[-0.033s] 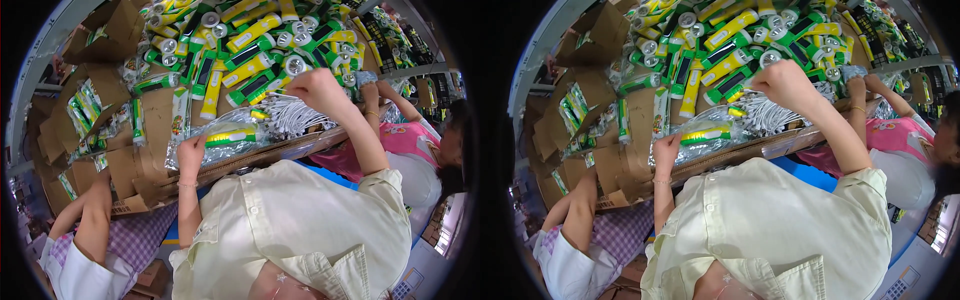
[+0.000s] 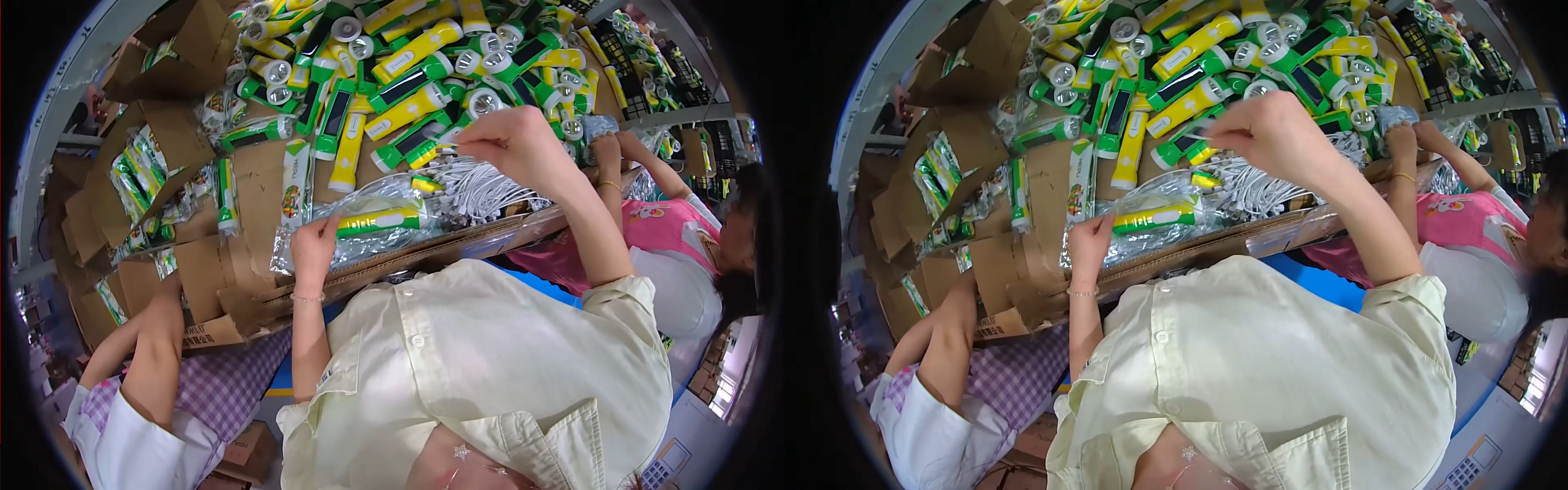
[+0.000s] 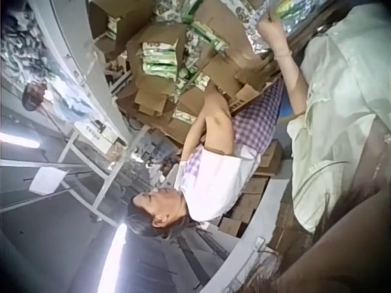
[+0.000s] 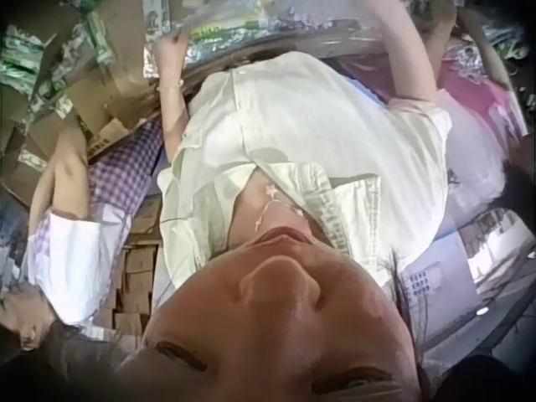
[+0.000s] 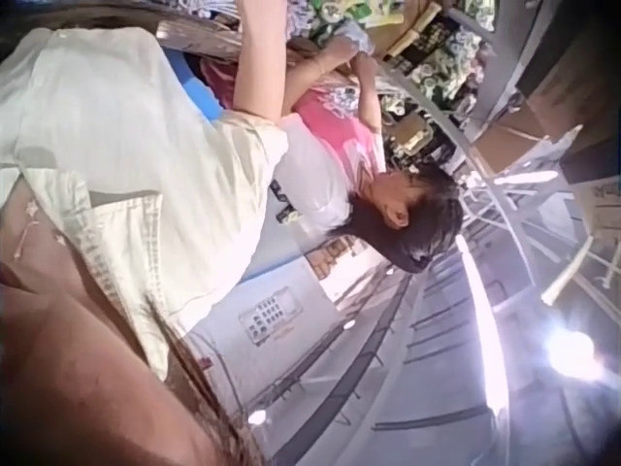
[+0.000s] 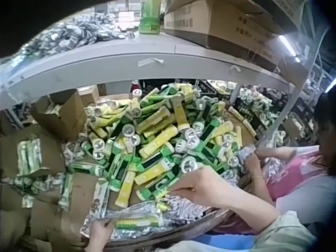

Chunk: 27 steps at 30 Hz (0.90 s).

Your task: Packaging flashlights into plastic bags and boxes at an assembly line.

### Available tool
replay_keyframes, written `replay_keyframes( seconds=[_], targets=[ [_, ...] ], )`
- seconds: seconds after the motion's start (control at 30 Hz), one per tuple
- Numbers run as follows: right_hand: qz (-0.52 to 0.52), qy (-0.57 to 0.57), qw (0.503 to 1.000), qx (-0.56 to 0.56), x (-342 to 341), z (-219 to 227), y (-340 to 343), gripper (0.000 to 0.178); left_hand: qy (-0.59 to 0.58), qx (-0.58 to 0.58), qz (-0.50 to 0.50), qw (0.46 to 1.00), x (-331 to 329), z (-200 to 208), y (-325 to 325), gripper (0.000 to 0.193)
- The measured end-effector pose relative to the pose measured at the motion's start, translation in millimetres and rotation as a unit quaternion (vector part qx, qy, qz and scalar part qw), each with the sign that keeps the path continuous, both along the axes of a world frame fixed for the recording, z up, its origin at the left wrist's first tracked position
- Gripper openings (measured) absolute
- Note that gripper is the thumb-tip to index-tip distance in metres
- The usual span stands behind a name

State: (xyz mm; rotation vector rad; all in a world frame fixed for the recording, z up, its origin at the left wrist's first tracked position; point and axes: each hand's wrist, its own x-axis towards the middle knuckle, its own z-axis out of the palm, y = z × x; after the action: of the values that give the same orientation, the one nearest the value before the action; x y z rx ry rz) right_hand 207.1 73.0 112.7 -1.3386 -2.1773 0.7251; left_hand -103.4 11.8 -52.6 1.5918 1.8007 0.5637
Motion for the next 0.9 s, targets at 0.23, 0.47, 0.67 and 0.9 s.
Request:
replay_keyframes(
  seconds=[0.23,0.47,0.67,0.9],
  targets=[
    [0.073,0.378,0.920,-0.077,-101.8,-56.9,-15.7,0.012,0.032,0.039,-0.088,0.995,-7.5,-17.3,8.0,0.027],
    [0.138,-0.259,0.955,0.048,-93.7,-151.1,-28.4,0.006,-0.054,-0.014,0.030,0.998,5.2,6.7,5.0,0.025],
    [0.199,-0.513,0.832,0.065,-98.4,-136.6,-18.2,0.006,-0.115,-0.103,0.016,0.988,8.3,21.0,7.4,0.022],
    [0.096,-0.133,0.984,0.073,-137.5,-117.0,-6.8,0.018,-0.351,-0.150,0.094,0.920,-21.2,-5.4,-9.6,0.015]
  ],
)
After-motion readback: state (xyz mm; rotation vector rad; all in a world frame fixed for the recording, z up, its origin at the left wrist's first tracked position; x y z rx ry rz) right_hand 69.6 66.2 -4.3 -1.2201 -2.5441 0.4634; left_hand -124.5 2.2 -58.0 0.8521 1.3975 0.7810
